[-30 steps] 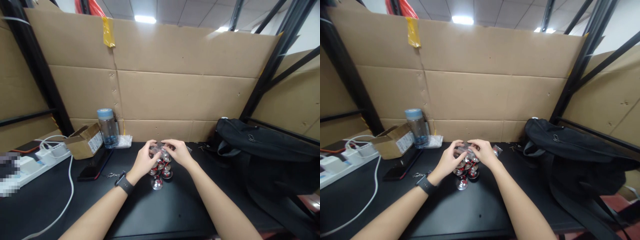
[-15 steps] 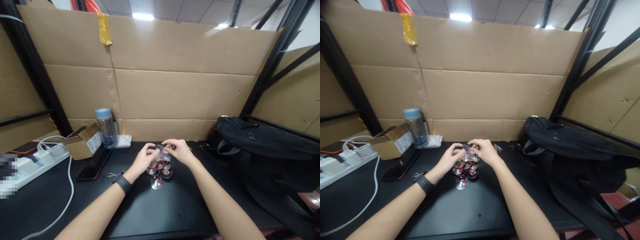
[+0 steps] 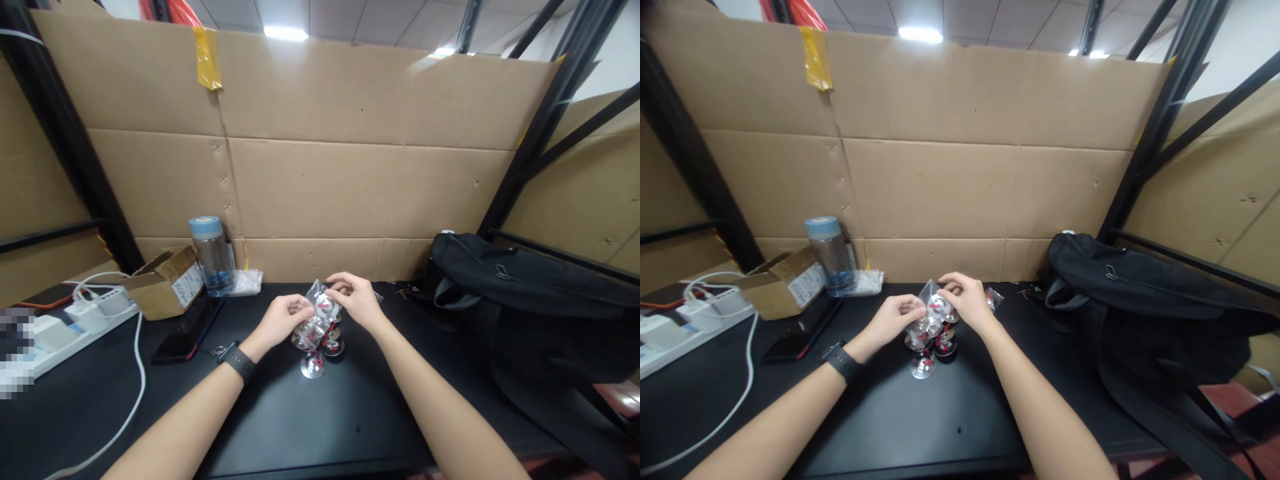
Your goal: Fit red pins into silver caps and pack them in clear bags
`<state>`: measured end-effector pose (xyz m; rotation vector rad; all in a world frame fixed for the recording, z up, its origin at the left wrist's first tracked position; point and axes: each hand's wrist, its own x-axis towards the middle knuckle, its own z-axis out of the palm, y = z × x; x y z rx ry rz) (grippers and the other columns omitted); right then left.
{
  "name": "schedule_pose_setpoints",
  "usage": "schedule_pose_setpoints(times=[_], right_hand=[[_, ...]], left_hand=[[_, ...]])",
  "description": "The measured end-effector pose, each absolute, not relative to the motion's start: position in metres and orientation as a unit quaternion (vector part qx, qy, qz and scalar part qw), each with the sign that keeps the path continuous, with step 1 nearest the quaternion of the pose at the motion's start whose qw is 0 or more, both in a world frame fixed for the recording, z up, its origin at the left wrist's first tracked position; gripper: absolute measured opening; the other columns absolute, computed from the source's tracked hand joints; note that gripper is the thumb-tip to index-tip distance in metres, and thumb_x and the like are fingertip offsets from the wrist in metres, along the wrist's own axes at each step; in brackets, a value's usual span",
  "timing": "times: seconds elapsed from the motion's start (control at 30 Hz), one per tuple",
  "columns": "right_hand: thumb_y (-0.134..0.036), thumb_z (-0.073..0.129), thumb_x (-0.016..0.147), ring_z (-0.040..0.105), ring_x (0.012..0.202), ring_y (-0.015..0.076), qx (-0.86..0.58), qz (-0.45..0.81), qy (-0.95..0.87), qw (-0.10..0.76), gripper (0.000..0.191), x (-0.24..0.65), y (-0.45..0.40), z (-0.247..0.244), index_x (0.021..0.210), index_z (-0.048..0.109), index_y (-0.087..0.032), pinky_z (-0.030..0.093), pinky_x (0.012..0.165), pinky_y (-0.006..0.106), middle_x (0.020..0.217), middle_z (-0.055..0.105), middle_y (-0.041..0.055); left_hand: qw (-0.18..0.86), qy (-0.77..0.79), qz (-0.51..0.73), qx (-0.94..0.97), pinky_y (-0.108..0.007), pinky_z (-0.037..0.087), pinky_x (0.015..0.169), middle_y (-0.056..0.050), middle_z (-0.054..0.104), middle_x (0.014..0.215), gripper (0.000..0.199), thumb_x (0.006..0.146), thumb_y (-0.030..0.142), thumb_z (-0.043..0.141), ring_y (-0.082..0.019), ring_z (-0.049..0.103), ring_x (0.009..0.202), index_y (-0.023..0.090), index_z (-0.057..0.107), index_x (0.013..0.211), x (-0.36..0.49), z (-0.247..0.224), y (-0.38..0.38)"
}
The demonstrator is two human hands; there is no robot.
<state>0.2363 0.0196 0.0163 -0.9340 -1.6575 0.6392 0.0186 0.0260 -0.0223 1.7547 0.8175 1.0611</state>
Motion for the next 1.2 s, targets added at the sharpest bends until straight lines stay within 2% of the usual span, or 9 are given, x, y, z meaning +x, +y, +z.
schedule_pose_setpoints(times=[0.13,0.23,0.3,0.43,0.5,0.67,0.87,1.03,1.2], right_hand=[[-0.035,0.085,0.070,0.070,0.071,0.0186,-0.367,0.317,-0.681,0.549,0.034,0.232,0.019,0.015,0.096,0.072,-0.018,0.057,0.069,0.030,0.080,0.075,0.0053],[-0.039,0.082,0.074,0.072,0.078,0.0197,-0.364,0.349,-0.689,0.521,0.032,0.234,0.021,0.015,0.095,0.073,-0.017,0.059,0.076,0.032,0.087,0.076,0.0069],[-0.039,0.077,0.079,0.071,0.076,0.0182,-0.371,0.357,-0.695,0.503,0.029,0.238,0.024,0.014,0.095,0.073,-0.016,0.058,0.074,0.031,0.088,0.075,0.0068],[-0.035,0.076,0.079,0.069,0.069,0.0157,-0.366,0.366,-0.684,0.515,0.032,0.244,0.026,0.015,0.105,0.071,-0.017,0.058,0.069,0.029,0.086,0.073,0.0044],[-0.033,0.078,0.077,0.071,0.070,0.0170,-0.364,0.355,-0.680,0.528,0.035,0.243,0.025,0.015,0.108,0.070,-0.019,0.059,0.072,0.031,0.085,0.074,0.0039],[-0.034,0.080,0.075,0.073,0.075,0.0220,-0.380,0.310,-0.680,0.544,0.034,0.238,0.018,0.019,0.105,0.073,-0.019,0.059,0.075,0.034,0.080,0.078,0.0054],[-0.036,0.081,0.074,0.073,0.071,0.0217,-0.386,0.291,-0.680,0.552,0.031,0.241,0.019,0.023,0.098,0.074,-0.018,0.057,0.069,0.032,0.078,0.077,0.0061],[-0.037,0.081,0.074,0.072,0.070,0.0211,-0.385,0.303,-0.686,0.538,0.029,0.244,0.022,0.023,0.094,0.074,-0.017,0.057,0.066,0.032,0.079,0.077,0.0069],[-0.037,0.082,0.074,0.072,0.071,0.0217,-0.382,0.298,-0.686,0.543,0.027,0.246,0.022,0.023,0.092,0.074,-0.018,0.057,0.067,0.032,0.079,0.077,0.0069]], left_hand=[[0.504,0.296,0.437,0.684,-0.038,0.057,0.090,-0.012,0.077,0.106,0.047,0.082,0.041,0.075,-0.025,0.074,0.097,0.015,0.066,0.121,0.021,-0.023,0.025],[0.473,0.320,0.460,0.680,-0.037,0.057,0.090,-0.013,0.076,0.106,0.039,0.083,0.044,0.074,-0.026,0.072,0.100,0.014,0.070,0.108,0.024,-0.020,0.022],[0.456,0.343,0.494,0.657,-0.035,0.057,0.086,-0.012,0.076,0.105,0.036,0.083,0.045,0.074,-0.025,0.072,0.097,0.015,0.068,0.100,0.025,-0.019,0.022],[0.479,0.344,0.509,0.627,-0.031,0.057,0.076,-0.009,0.076,0.099,0.043,0.083,0.048,0.073,-0.021,0.073,0.086,0.017,0.061,0.110,0.025,-0.020,0.023],[0.463,0.348,0.501,0.643,-0.031,0.057,0.077,-0.009,0.076,0.099,0.042,0.087,0.050,0.067,-0.022,0.073,0.087,0.016,0.063,0.111,0.025,-0.020,0.023],[0.341,0.356,0.451,0.744,-0.034,0.054,0.092,-0.009,0.075,0.114,0.033,0.093,0.042,0.059,-0.025,0.070,0.102,0.020,0.073,0.113,0.023,-0.016,0.020],[0.347,0.359,0.452,0.739,-0.033,0.057,0.084,-0.008,0.078,0.102,0.029,0.090,0.039,0.064,-0.024,0.073,0.092,0.018,0.076,0.104,0.019,-0.011,0.018],[0.241,0.375,0.441,0.779,-0.034,0.055,0.087,-0.005,0.079,0.101,0.026,0.091,0.040,0.061,-0.025,0.072,0.092,0.024,0.080,0.097,0.020,-0.004,0.009],[0.253,0.394,0.452,0.759,-0.034,0.055,0.085,-0.003,0.079,0.105,0.029,0.094,0.042,0.058,-0.026,0.073,0.094,0.026,0.081,0.102,0.020,-0.009,0.012]])
